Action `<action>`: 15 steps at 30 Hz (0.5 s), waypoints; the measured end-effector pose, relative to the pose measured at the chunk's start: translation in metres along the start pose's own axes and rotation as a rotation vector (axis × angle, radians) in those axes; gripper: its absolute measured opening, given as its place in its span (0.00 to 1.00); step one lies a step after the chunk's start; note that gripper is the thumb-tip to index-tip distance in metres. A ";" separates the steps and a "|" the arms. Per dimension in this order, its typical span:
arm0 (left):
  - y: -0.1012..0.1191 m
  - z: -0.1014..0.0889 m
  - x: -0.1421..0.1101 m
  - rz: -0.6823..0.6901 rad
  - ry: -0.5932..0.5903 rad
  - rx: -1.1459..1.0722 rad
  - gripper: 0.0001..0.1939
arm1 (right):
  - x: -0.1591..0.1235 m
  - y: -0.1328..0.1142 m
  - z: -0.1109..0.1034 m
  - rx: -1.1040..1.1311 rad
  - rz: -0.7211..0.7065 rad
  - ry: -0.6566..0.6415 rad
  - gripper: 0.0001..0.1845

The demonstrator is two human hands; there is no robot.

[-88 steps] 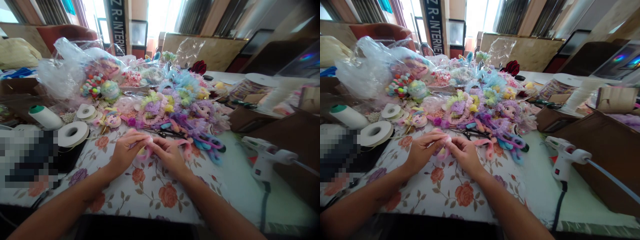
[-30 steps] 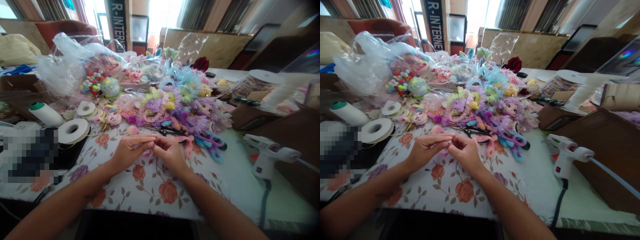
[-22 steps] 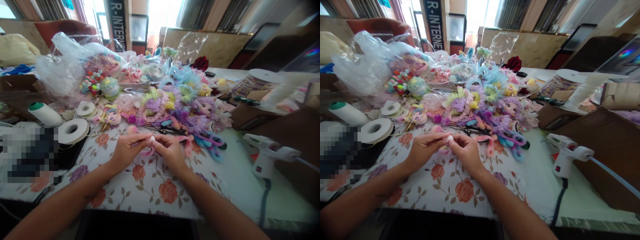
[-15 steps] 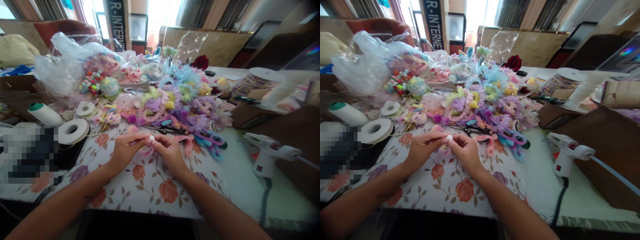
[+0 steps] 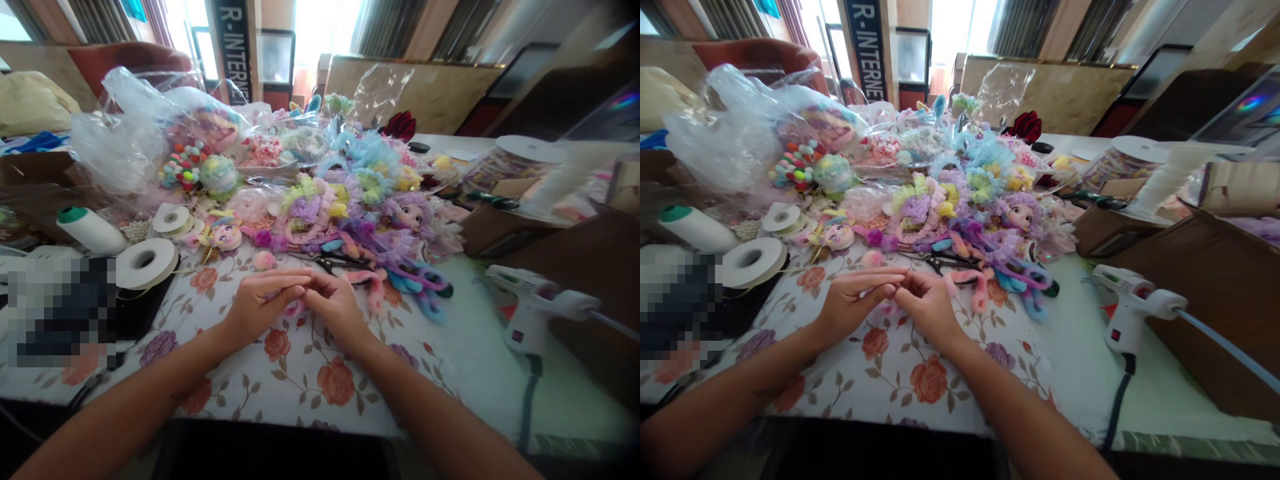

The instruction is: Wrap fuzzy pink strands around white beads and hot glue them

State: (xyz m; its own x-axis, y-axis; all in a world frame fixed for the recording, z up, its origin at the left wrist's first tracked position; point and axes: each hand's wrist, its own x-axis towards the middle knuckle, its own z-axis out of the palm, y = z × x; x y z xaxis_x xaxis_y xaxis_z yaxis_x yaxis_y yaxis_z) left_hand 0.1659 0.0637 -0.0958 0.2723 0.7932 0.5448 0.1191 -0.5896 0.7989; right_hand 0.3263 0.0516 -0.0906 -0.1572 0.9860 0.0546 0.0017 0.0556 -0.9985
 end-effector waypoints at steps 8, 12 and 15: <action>0.001 0.001 0.000 -0.079 0.140 0.054 0.06 | 0.001 0.004 -0.002 0.122 0.124 0.069 0.11; 0.003 0.002 0.000 -0.096 0.176 0.041 0.05 | 0.000 0.002 0.000 0.150 0.138 0.072 0.12; 0.003 0.002 -0.001 -0.112 0.171 0.063 0.05 | 0.000 0.002 0.000 0.141 0.126 0.081 0.13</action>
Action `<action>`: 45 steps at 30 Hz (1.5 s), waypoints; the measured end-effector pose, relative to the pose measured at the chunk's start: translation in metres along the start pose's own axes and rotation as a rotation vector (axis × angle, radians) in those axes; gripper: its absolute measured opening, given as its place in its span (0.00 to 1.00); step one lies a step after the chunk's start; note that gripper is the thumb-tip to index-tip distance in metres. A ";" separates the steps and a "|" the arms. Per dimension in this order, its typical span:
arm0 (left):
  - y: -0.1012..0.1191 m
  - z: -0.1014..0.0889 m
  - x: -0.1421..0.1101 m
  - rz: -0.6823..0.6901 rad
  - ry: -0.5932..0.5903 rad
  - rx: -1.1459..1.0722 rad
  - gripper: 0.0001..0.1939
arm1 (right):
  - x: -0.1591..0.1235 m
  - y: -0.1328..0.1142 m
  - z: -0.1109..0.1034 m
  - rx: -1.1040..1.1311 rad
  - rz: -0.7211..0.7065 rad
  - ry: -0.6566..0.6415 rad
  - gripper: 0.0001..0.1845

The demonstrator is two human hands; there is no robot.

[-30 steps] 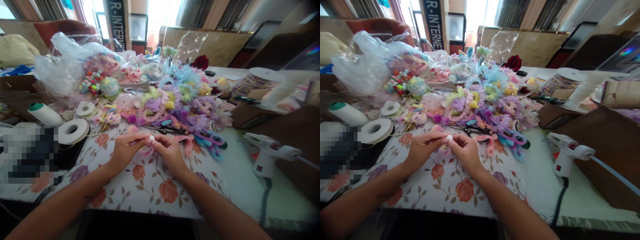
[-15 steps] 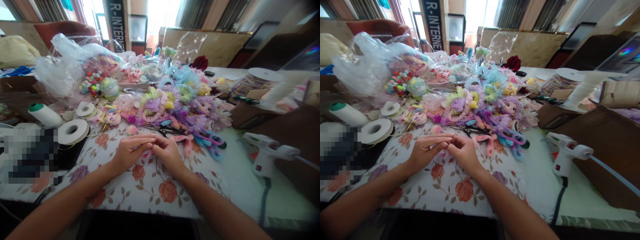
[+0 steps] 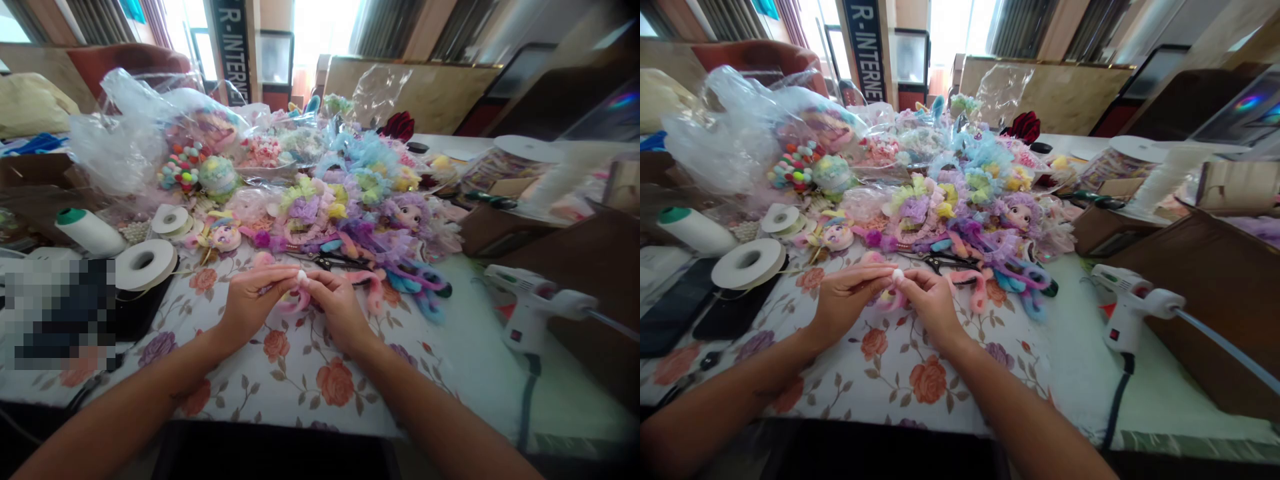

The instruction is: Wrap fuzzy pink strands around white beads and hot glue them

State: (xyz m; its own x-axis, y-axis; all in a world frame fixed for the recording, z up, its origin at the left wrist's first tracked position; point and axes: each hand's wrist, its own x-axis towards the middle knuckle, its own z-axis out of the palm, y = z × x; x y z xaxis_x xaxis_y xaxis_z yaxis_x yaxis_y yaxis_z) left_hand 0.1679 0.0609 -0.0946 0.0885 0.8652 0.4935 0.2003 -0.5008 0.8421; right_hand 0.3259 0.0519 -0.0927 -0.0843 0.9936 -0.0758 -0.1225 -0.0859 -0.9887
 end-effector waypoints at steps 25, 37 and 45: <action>-0.004 -0.004 0.002 0.008 -0.029 0.031 0.10 | 0.002 0.000 0.000 0.167 0.074 -0.074 0.12; -0.015 -0.006 0.016 -0.558 0.088 -0.546 0.16 | 0.000 -0.005 -0.004 -0.252 -0.011 -0.175 0.12; -0.006 -0.013 0.021 -0.575 0.112 -0.583 0.14 | 0.006 -0.016 -0.026 -0.649 -0.009 -0.312 0.11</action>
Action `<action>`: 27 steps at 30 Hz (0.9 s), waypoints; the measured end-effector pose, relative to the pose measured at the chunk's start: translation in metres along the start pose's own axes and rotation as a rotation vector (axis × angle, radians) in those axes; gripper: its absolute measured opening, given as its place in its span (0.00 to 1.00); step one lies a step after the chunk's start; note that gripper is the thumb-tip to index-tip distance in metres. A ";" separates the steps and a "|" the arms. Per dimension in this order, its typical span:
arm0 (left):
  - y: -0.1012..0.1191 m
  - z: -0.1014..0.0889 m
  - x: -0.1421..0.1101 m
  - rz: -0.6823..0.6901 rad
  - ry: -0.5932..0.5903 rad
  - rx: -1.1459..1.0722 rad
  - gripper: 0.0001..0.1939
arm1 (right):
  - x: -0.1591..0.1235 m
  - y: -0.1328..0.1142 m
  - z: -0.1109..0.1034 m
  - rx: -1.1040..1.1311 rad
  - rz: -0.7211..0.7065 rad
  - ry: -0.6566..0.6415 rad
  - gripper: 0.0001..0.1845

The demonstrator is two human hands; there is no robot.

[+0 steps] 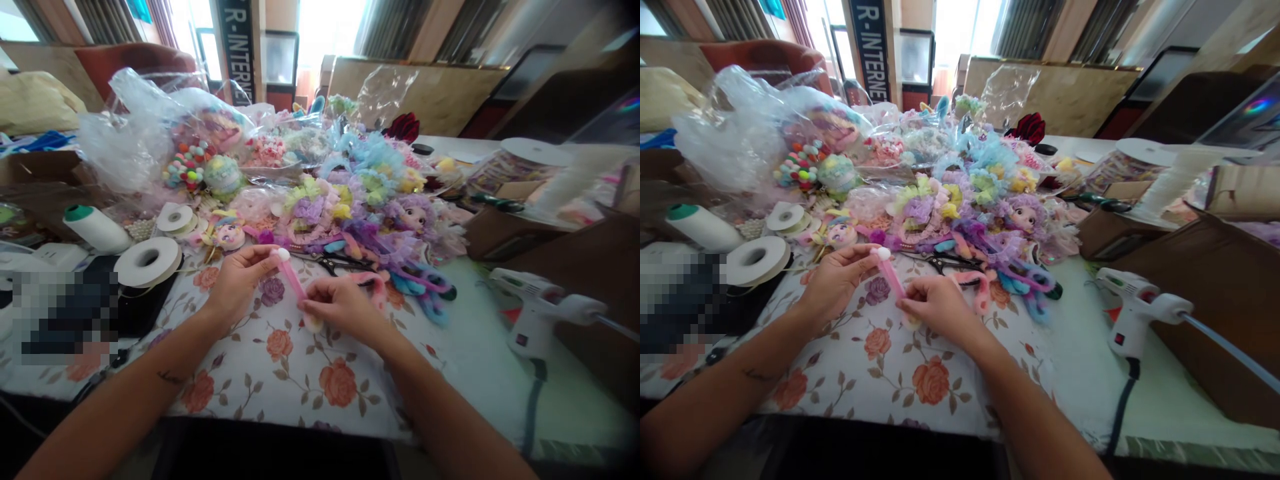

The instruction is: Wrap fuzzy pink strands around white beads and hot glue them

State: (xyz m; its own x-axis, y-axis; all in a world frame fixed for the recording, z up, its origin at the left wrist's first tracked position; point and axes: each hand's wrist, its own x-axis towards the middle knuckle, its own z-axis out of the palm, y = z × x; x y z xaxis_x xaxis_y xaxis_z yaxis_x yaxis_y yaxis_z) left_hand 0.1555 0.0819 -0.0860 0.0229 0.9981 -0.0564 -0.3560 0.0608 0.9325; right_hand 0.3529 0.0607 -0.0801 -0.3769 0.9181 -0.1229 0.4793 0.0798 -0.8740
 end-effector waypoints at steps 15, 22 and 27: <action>-0.014 0.001 -0.010 -0.028 -0.254 0.283 0.10 | -0.001 -0.001 0.007 -0.169 -0.472 0.405 0.07; -0.013 0.001 -0.009 -0.028 -0.259 0.244 0.20 | 0.000 -0.001 0.009 -0.162 -0.414 0.439 0.03; -0.010 -0.001 -0.009 0.138 -0.419 0.298 0.28 | -0.002 -0.003 0.013 -0.071 -0.437 0.411 0.05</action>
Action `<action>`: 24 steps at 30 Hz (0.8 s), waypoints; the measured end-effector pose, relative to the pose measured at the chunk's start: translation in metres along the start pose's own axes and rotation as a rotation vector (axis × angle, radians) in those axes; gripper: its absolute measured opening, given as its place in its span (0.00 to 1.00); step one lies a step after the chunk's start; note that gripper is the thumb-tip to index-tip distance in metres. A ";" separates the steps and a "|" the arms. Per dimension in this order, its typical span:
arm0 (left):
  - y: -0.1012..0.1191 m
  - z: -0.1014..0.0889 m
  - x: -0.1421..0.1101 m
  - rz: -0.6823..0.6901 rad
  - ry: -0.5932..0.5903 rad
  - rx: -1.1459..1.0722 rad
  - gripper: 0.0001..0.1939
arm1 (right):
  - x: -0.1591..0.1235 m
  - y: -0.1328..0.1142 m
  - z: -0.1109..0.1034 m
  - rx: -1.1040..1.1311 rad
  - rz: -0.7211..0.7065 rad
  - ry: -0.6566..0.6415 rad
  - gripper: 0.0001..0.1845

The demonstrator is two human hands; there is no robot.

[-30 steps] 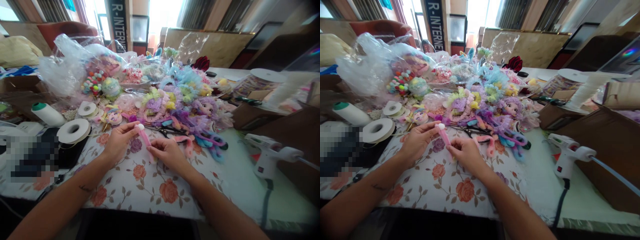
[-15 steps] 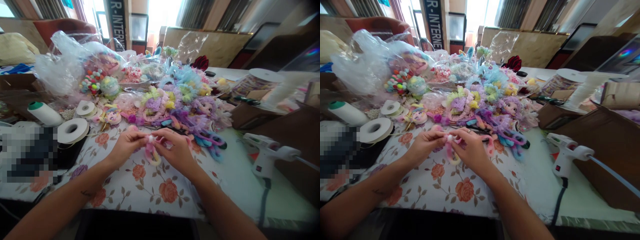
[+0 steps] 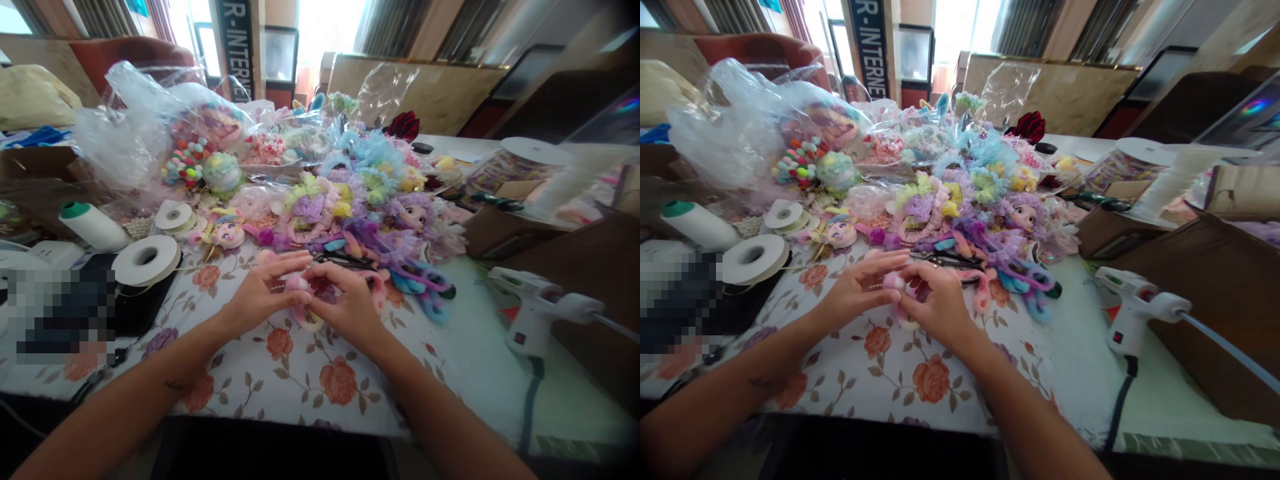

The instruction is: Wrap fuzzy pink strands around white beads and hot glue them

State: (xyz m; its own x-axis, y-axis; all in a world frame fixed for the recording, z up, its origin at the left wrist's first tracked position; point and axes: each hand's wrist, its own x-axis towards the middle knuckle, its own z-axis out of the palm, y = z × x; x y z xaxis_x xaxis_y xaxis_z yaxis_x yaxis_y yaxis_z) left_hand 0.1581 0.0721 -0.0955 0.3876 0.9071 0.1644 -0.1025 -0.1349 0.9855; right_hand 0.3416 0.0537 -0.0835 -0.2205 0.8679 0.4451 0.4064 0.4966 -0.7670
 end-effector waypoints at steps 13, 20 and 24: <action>0.007 0.005 0.000 -0.015 0.146 0.085 0.07 | 0.003 0.001 -0.001 0.256 0.298 0.010 0.09; 0.003 -0.002 0.001 -0.038 0.318 0.248 0.12 | 0.003 0.002 0.001 0.196 0.280 0.057 0.10; 0.007 -0.001 0.001 0.124 0.176 0.114 0.19 | 0.001 0.000 0.005 0.141 0.173 0.018 0.07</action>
State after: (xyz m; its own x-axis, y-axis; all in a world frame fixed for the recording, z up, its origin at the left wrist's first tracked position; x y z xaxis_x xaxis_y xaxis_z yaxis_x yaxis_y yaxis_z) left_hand 0.1573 0.0726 -0.0887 0.2115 0.9351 0.2843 -0.0317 -0.2841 0.9583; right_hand 0.3369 0.0543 -0.0854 -0.1423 0.9406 0.3084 0.3086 0.3382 -0.8890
